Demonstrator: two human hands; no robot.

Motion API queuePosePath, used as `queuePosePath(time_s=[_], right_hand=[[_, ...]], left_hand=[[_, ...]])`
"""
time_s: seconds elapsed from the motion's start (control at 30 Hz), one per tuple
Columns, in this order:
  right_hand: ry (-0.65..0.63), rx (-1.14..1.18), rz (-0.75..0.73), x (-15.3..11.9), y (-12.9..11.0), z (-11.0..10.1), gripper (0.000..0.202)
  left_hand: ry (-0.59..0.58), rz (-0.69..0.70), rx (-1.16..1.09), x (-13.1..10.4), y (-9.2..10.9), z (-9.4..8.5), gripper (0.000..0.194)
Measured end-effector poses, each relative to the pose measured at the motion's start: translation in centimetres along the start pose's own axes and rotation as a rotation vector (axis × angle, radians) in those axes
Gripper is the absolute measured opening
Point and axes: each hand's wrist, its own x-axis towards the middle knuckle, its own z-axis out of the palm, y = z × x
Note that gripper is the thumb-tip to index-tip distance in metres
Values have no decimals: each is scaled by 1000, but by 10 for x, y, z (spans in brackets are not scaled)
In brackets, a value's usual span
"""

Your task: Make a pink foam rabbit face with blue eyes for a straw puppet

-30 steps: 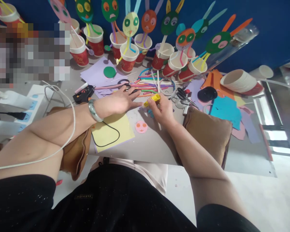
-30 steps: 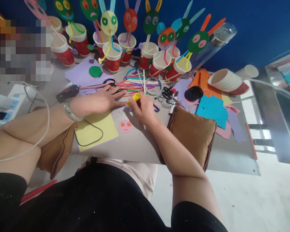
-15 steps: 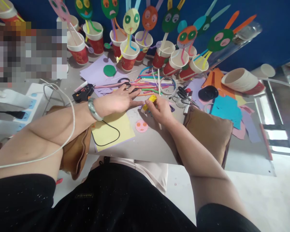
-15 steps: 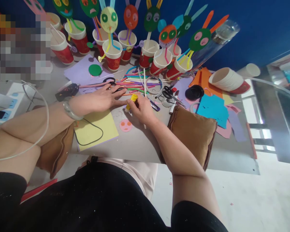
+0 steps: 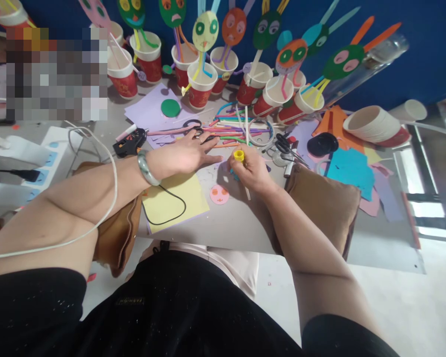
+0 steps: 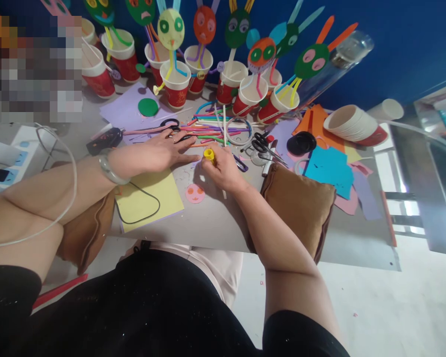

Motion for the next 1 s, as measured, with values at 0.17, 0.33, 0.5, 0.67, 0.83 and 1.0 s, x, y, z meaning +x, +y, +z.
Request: queuePosePath(time_s=[0.17, 0.33, 0.5, 0.67, 0.83, 1.0], right_hand=[[-39, -250, -135, 2, 4, 5, 9], [-129, -348, -179, 6, 7, 10, 13], [-168, -369, -209, 7, 7, 12, 18], [-191, -435, -236, 8, 7, 13, 19], [-218, -511, -257, 8, 5, 16, 19], [-243, -509, -255, 6, 4, 14, 17]], left_hand=[[-90, -30, -40, 4, 1, -5, 55], [-112, -37, -39, 4, 3, -8, 54], [-54, -16, -31, 3, -2, 4, 55], [-24, -16, -33, 4, -4, 10, 55], [-8, -40, -46, 5, -1, 6, 59], [-44, -18, -6, 5, -3, 7, 63]])
